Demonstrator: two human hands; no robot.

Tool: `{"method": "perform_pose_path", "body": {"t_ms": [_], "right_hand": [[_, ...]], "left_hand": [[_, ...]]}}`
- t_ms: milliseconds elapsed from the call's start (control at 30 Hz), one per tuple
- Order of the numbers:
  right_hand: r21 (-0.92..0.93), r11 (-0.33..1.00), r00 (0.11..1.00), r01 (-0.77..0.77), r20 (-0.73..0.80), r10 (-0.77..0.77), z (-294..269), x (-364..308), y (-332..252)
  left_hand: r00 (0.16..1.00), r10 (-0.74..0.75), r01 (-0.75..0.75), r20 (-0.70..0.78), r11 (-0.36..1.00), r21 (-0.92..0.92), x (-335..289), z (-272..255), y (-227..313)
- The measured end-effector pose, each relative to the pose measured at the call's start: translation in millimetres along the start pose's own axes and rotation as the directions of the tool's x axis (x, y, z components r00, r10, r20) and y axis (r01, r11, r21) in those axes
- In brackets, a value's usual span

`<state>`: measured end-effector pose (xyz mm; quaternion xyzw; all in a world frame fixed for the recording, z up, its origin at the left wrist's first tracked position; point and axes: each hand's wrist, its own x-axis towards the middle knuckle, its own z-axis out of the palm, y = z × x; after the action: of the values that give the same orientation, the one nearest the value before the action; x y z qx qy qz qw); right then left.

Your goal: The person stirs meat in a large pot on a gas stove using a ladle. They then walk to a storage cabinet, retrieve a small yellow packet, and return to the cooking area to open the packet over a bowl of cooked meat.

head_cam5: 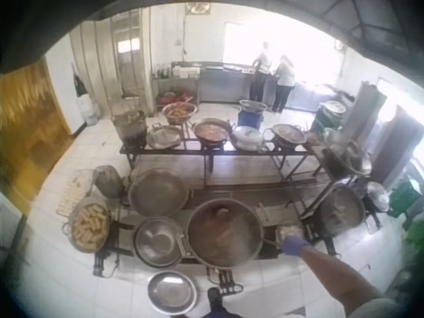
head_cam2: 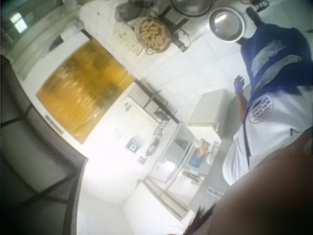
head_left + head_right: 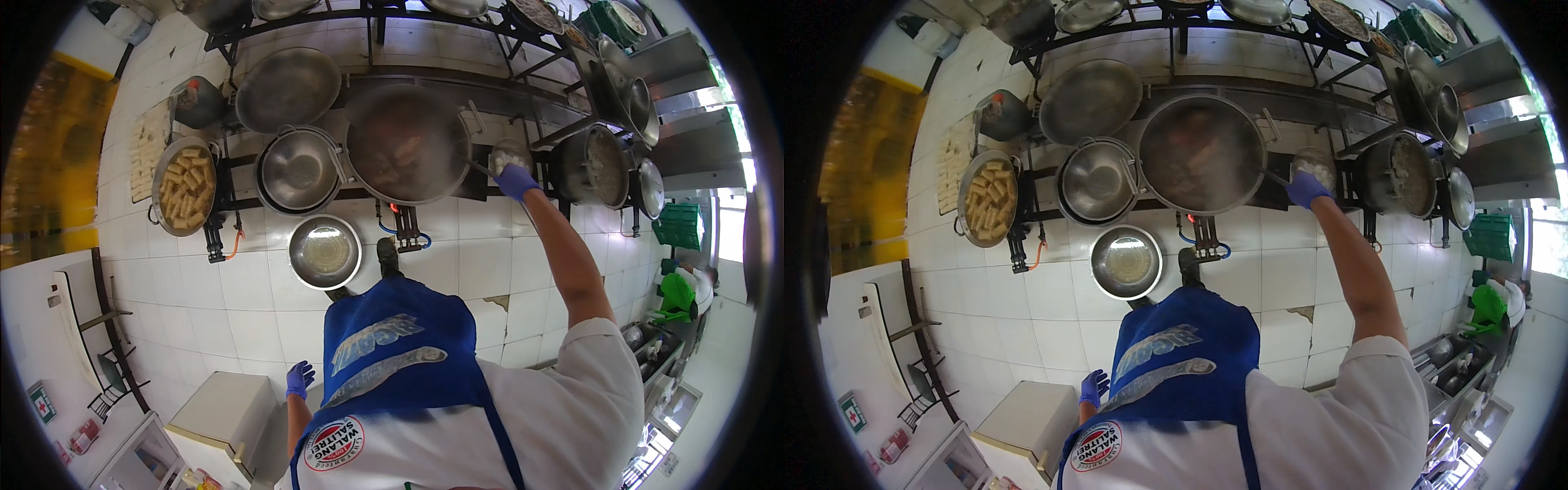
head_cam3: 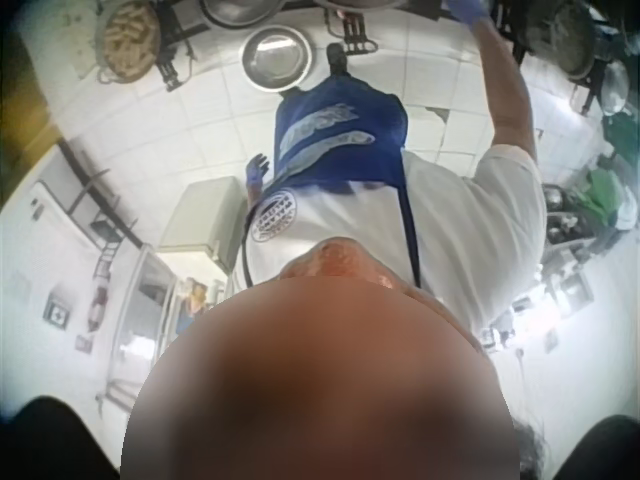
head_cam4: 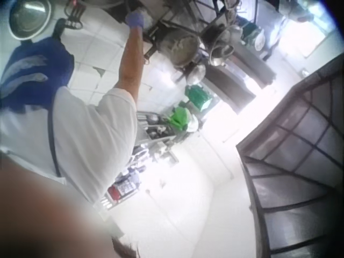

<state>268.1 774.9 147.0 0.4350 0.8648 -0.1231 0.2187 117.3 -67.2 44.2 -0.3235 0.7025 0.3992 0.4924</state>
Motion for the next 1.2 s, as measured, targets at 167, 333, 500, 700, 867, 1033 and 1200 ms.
{"method": "perform_pose_path", "body": {"t_ms": [167, 333, 500, 700, 867, 1033, 1200], "right_hand": [[0.093, 0.995, 0.999, -0.036, -0.027, 0.039, 0.1, -0.6, -23.7], [-0.113, 0.993, 0.976, 0.021, -0.212, -0.044, -30.3, -68.2, -38.6], [-0.274, 0.962, 0.939, -0.007, -0.333, -0.088, -56.3, -106.1, -34.8], [-0.295, 0.956, 0.882, 0.010, -0.448, -0.147, -65.4, -106.6, -96.9], [-0.352, 0.936, 0.924, -0.031, -0.367, -0.107, -36.9, -23.2, -148.4], [-0.628, 0.763, 0.911, 0.154, -0.208, -0.355, -64.7, -1.4, -222.0], [-0.599, 0.772, 0.935, 0.210, -0.108, -0.338, -95.5, 12.3, -253.2]], "left_hand": [[1.000, 0.028, -0.028, 0.001, 0.999, 0.043, 3.3, 1.1, 12.8], [0.999, 0.040, -0.040, 0.010, 0.999, 0.011, 18.7, 5.8, 15.7], [0.996, 0.064, -0.061, 0.056, 0.996, -0.065, 37.9, 12.4, 5.9], [0.996, 0.078, -0.069, 0.043, 0.982, -0.177, 35.7, 22.7, -17.4], [0.999, 0.047, -0.045, -0.001, 0.954, -0.297, 28.3, 15.0, -59.6], [0.999, 0.004, 0.014, 0.043, 0.918, -0.397, 32.8, 6.6, -131.9], [0.988, 0.155, -0.144, 0.030, 0.964, -0.224, 14.5, 22.9, -171.6]]}}
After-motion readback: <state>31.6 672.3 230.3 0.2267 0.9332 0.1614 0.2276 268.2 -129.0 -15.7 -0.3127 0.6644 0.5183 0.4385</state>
